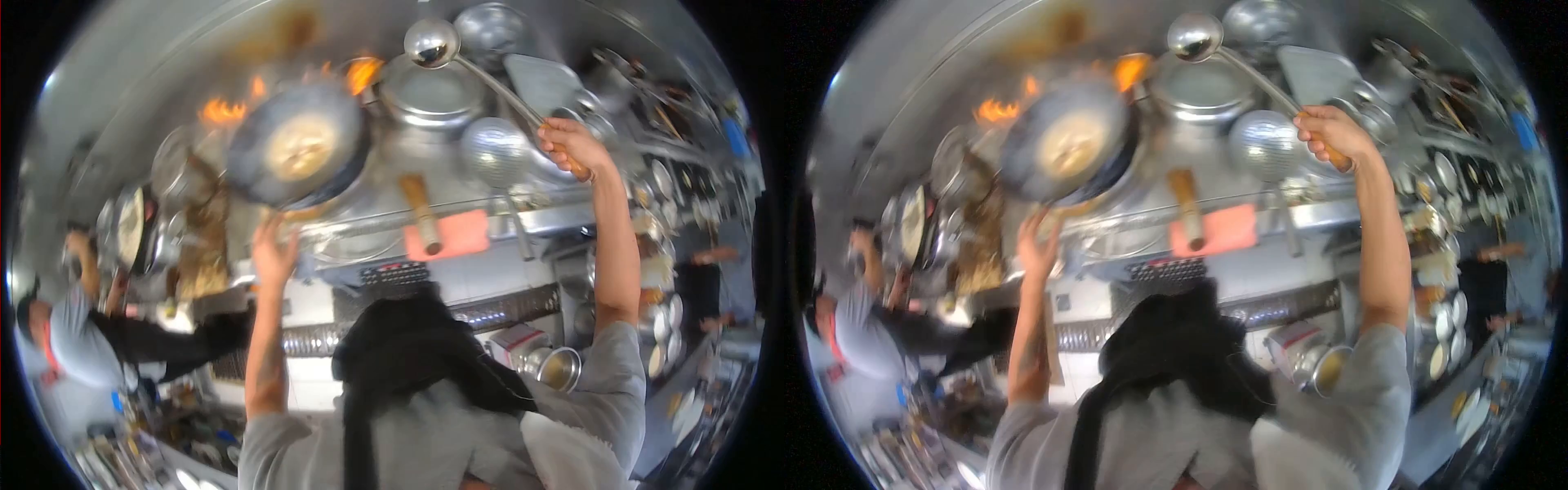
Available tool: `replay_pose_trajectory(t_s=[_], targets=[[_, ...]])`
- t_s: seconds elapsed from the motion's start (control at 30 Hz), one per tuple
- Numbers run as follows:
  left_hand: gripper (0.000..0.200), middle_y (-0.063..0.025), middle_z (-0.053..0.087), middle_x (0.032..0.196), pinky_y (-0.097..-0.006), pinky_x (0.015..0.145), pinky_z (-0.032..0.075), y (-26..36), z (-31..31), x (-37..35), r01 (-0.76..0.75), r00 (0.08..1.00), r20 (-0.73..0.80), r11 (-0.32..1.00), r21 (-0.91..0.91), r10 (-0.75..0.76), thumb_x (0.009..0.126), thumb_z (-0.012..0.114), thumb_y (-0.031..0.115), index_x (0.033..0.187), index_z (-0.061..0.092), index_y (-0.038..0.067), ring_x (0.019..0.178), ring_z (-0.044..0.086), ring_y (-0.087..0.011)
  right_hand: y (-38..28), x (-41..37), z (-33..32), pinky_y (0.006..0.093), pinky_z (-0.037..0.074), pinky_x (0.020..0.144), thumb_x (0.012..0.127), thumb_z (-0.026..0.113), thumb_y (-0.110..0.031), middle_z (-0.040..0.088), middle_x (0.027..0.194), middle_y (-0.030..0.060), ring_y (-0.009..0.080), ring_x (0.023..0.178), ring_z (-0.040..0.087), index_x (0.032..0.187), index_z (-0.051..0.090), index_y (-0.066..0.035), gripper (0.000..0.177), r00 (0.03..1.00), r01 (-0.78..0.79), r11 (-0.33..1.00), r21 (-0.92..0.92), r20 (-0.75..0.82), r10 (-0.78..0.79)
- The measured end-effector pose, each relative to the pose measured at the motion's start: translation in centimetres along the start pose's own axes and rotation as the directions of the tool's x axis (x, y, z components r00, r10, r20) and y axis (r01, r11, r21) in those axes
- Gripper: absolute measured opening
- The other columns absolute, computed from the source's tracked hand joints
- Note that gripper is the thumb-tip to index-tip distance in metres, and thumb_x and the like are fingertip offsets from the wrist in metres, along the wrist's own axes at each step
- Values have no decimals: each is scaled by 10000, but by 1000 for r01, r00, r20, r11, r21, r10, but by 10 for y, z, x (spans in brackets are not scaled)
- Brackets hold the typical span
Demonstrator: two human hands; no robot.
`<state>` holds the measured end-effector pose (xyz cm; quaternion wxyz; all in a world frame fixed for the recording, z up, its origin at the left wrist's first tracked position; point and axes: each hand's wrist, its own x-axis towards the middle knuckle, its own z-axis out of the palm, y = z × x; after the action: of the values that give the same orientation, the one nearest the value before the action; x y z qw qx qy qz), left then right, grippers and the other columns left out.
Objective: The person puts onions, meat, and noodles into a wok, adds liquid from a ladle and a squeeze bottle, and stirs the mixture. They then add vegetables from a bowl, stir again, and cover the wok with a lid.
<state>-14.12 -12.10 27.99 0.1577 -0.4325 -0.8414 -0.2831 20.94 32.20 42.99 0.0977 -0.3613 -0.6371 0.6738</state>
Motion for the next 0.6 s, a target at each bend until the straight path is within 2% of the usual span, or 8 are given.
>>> replay_pose_trajectory(t_s=[0.07,0.13,0.3,0.37,0.43,0.5,0.57,0.6], targets=[[382,-190,650,1138,-425,946,462,-8,13,34,-171,985,-14,985,15,171,833,721,274,1129,672,37,1067,596,-372,-5,23,75,183,310,357,942,589,-130,504,694,-19,18,463,415,979,554,-47,98,998,7,990,-143,65,3],[267,-167,690,914,-445,839,482,-33,45,45,-98,991,90,995,-33,101,817,728,296,917,722,48,870,642,-357,2,54,148,220,332,360,912,588,-133,493,668,-16,46,463,438,965,566,-39,110,990,62,971,-232,135,-31],[185,-137,689,782,-447,754,486,-61,84,50,-39,997,54,990,-133,46,813,716,274,828,728,89,774,650,-340,32,95,324,412,538,510,818,548,-101,680,727,190,283,617,686,940,682,83,259,995,88,697,-711,25,-100],[157,-129,688,756,-445,740,487,-65,82,57,-33,999,2,989,-146,34,810,713,260,812,731,103,758,653,-334,49,90,368,374,507,462,871,562,-119,639,664,148,231,528,624,914,659,71,218,1000,-16,794,-608,4,24],[113,-134,681,718,-439,705,490,-69,76,54,-30,997,64,992,-122,38,797,710,222,794,731,111,693,655,-339,89,119,372,341,450,408,918,568,-130,578,641,70,163,480,538,870,616,17,162,970,-138,986,-93,188,154],[169,-155,675,719,-450,691,504,-82,80,42,-3,995,96,983,-184,21,809,703,239,803,721,71,686,654,-363,92,122,350,314,407,388,949,557,-136,519,636,8,115,469,472,834,567,-33,154,859,-420,862,285,430,277],[225,-176,669,720,-461,677,518,-86,74,61,-11,995,90,972,-234,33,821,696,256,812,712,31,679,654,-387,83,109,345,330,430,409,917,589,-145,563,658,45,147,483,515,882,589,-3,146,868,-429,852,300,398,297],[225,-181,668,727,-458,678,521,-82,67,63,-15,994,98,977,-212,37,821,696,262,817,714,38,686,653,-390,75,91,352,346,454,427,894,607,-148,598,696,90,177,508,558,929,601,13,164,949,-224,970,-94,208,239]])
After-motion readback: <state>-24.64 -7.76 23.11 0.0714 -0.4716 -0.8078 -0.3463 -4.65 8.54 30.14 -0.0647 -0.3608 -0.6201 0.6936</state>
